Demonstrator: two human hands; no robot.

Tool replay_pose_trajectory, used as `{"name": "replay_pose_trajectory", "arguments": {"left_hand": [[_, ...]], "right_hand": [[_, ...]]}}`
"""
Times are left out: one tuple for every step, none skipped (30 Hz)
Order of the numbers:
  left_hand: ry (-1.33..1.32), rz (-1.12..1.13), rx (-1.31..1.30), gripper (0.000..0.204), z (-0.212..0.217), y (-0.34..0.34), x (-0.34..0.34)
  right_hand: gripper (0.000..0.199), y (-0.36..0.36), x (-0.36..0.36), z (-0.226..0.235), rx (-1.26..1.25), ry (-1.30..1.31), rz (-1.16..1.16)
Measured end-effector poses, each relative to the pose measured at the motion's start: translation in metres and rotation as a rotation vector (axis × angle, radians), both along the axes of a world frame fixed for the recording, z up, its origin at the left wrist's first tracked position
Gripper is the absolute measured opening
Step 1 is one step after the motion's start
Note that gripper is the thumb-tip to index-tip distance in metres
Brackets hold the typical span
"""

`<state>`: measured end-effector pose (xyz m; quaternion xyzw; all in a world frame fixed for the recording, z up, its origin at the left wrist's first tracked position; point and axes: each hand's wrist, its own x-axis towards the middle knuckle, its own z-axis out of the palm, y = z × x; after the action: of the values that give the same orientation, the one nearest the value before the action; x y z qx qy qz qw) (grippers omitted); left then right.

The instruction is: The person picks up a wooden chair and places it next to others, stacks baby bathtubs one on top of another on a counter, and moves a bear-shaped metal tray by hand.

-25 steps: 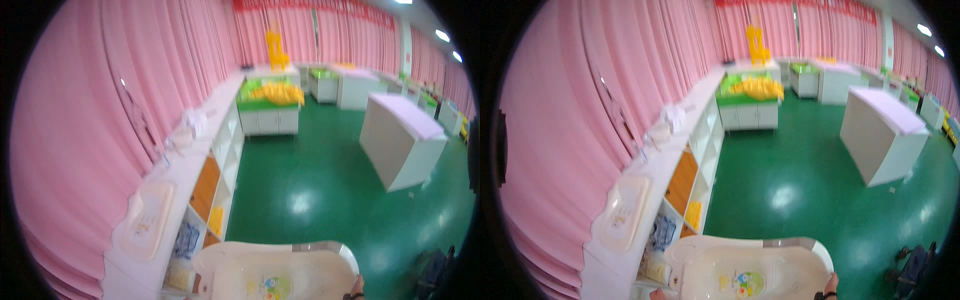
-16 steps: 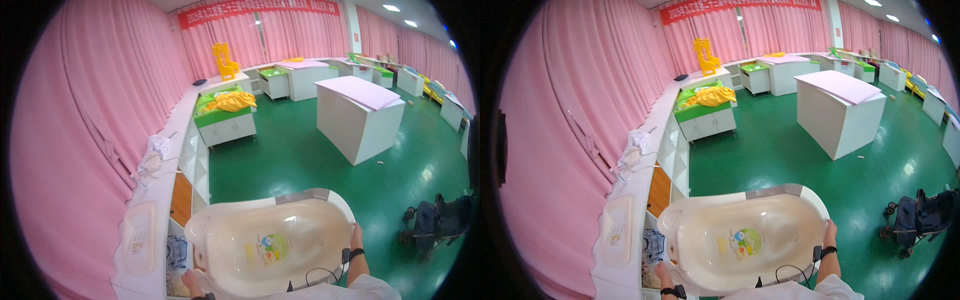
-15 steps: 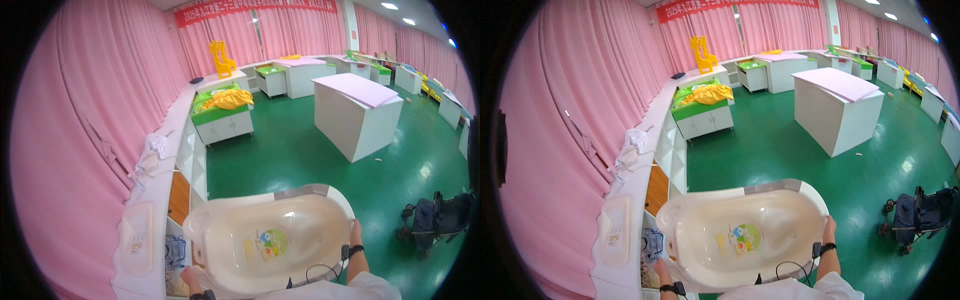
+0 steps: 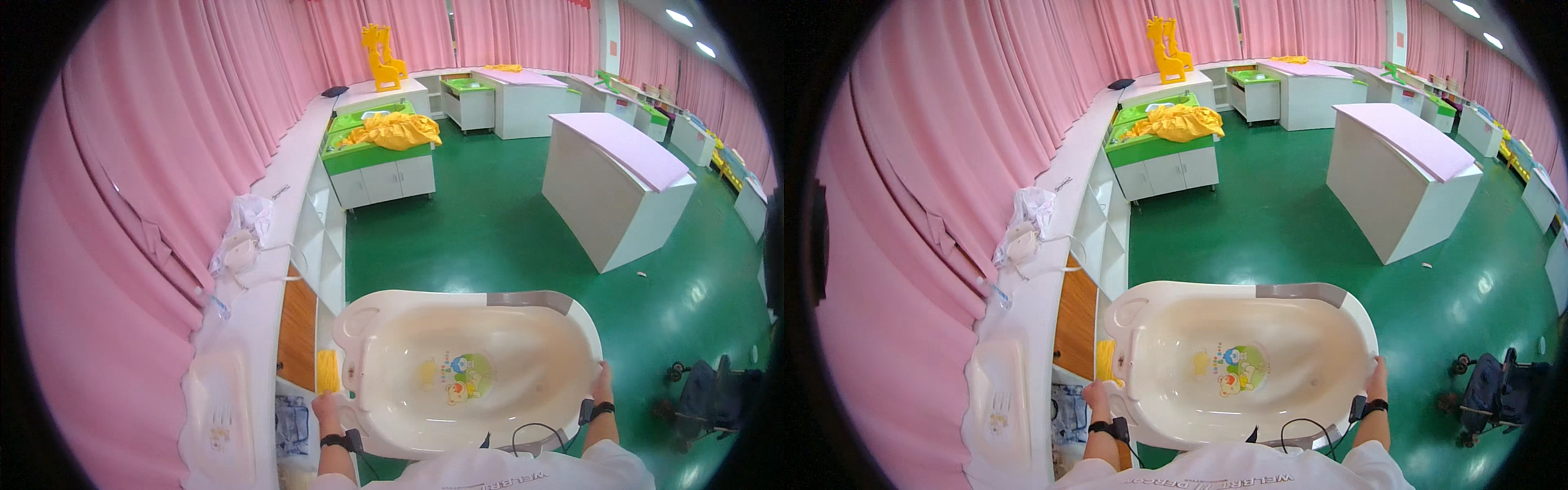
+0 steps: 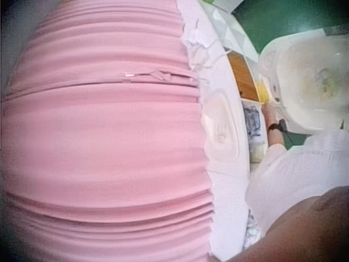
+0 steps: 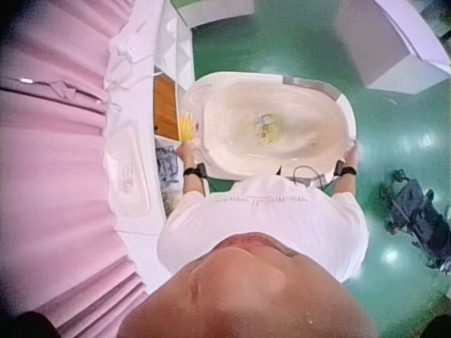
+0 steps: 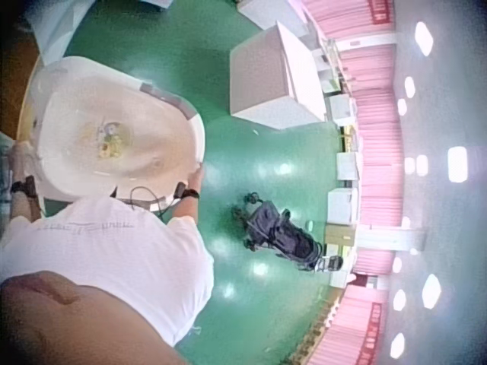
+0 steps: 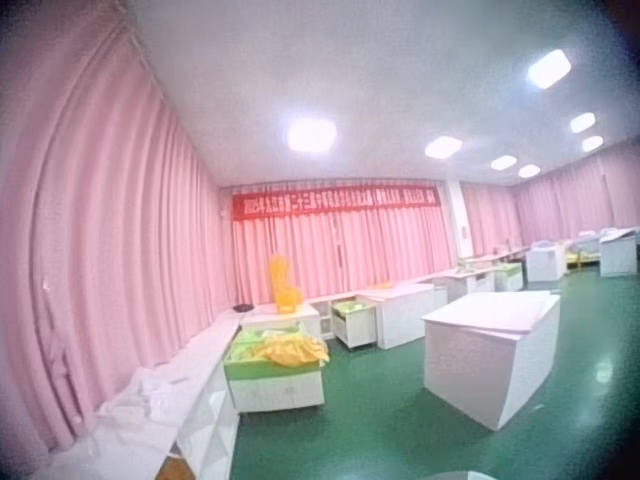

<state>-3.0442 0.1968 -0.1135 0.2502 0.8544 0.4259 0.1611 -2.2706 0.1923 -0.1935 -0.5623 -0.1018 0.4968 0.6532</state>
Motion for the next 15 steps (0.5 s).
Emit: {"name": "replay_pose_trajectory", "arguments": {"left_hand": [[0.069, -0.001, -0.058, 0.044, -0.003, 0.023, -0.009], [0.070, 0.009, -0.066, 0.044, -0.007, 0.046, -0.017], [-0.018, -0.011, -0.040, 0.041, -0.012, 0.072, -0.022], [-0.108, -0.033, -0.016, 0.039, -0.019, 0.099, -0.026], [-0.102, -0.018, -0.035, 0.039, -0.026, 0.116, -0.033], [-0.024, -0.035, -0.065, 0.039, -0.033, 0.141, -0.038], [0.057, -0.049, -0.098, 0.039, -0.041, 0.166, -0.045], [0.062, -0.032, -0.116, 0.039, -0.053, 0.187, -0.053], [0.020, -0.050, -0.106, 0.040, -0.065, 0.213, -0.060], [-0.027, -0.074, -0.094, 0.040, -0.072, 0.239, -0.062], [-0.031, -0.071, -0.106, 0.040, -0.068, 0.266, -0.053], [-0.018, -0.114, -0.133, 0.041, -0.054, 0.297, -0.034], [0.001, -0.150, -0.159, 0.042, -0.039, 0.328, -0.020], [0.006, -0.122, -0.164, 0.042, -0.035, 0.352, -0.016], [0.006, -0.125, -0.166, 0.043, -0.036, 0.382, -0.012]], "right_hand": [[0.051, 0.016, -0.003, -0.001, -0.009, 0.005, 0.011], [0.052, 0.034, -0.006, 0.003, -0.051, -0.025, 0.030], [0.052, 0.048, -0.004, 0.003, -0.093, -0.058, 0.040], [0.052, 0.061, -0.003, 0.003, -0.109, -0.058, 0.026], [0.052, 0.076, -0.013, 0.009, -0.129, -0.053, 0.042], [0.050, 0.094, -0.019, 0.019, -0.153, -0.101, 0.014], [0.048, 0.116, -0.030, 0.034, -0.177, -0.146, -0.010], [0.047, 0.132, -0.035, 0.043, -0.205, -0.174, -0.049], [0.047, 0.150, -0.033, 0.046, -0.214, -0.171, -0.029], [0.049, 0.171, -0.028, 0.048, -0.208, -0.205, -0.019], [0.050, 0.190, -0.022, 0.047, -0.206, -0.243, -0.019], [0.050, 0.209, -0.017, 0.046, -0.217, -0.246, -0.011], [0.050, 0.231, -0.019, 0.049, -0.220, -0.208, -0.067], [0.050, 0.260, -0.021, 0.051, -0.219, -0.168, -0.108], [0.050, 0.295, -0.015, 0.047, -0.212, -0.168, -0.079]]}}
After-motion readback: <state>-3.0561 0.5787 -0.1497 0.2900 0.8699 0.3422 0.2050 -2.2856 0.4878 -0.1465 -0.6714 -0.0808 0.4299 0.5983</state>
